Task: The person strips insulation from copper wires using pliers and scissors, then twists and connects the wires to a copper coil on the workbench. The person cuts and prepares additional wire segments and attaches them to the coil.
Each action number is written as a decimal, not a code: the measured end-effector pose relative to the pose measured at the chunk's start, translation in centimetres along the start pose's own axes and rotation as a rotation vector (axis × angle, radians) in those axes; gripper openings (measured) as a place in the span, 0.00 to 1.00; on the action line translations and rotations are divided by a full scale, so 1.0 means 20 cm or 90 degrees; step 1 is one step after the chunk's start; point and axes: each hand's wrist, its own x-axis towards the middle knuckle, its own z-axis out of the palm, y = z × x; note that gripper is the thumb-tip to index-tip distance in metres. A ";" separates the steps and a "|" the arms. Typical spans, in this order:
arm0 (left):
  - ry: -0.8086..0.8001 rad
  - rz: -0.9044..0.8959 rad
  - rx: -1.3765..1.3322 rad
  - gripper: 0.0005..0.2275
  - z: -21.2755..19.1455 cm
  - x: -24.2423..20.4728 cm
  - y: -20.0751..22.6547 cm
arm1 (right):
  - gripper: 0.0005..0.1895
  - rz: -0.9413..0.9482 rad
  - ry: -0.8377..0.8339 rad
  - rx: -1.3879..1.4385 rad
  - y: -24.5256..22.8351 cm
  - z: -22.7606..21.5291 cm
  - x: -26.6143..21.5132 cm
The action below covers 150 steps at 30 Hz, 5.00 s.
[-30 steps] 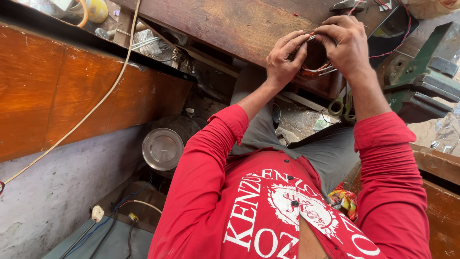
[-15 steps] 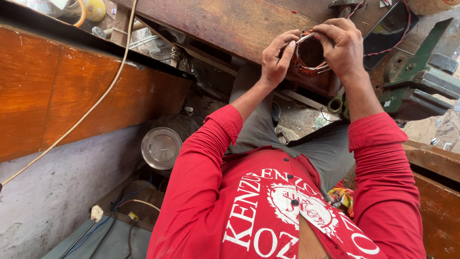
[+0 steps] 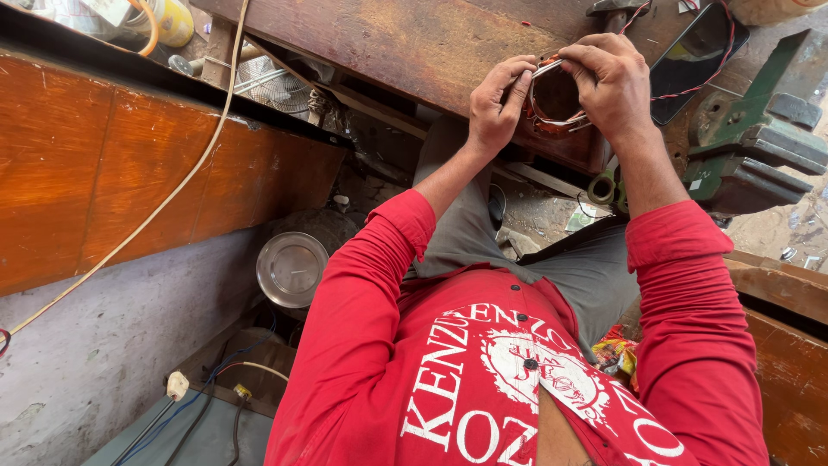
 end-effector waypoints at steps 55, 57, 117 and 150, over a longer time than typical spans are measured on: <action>-0.027 -0.209 0.086 0.15 -0.09 -0.02 0.21 | 0.22 -0.100 -0.093 -0.213 -0.14 0.05 -0.36; -0.060 -0.025 0.205 0.15 -0.14 0.01 0.27 | 0.25 -0.092 -0.094 -0.197 -0.16 0.04 -0.36; -0.756 0.324 0.345 0.18 -0.25 0.47 0.42 | 0.17 0.003 0.240 -0.142 -0.45 0.14 -0.41; -0.552 0.418 -0.468 0.14 0.49 -0.73 1.59 | 0.21 0.429 -0.332 -0.016 -0.05 0.78 -1.31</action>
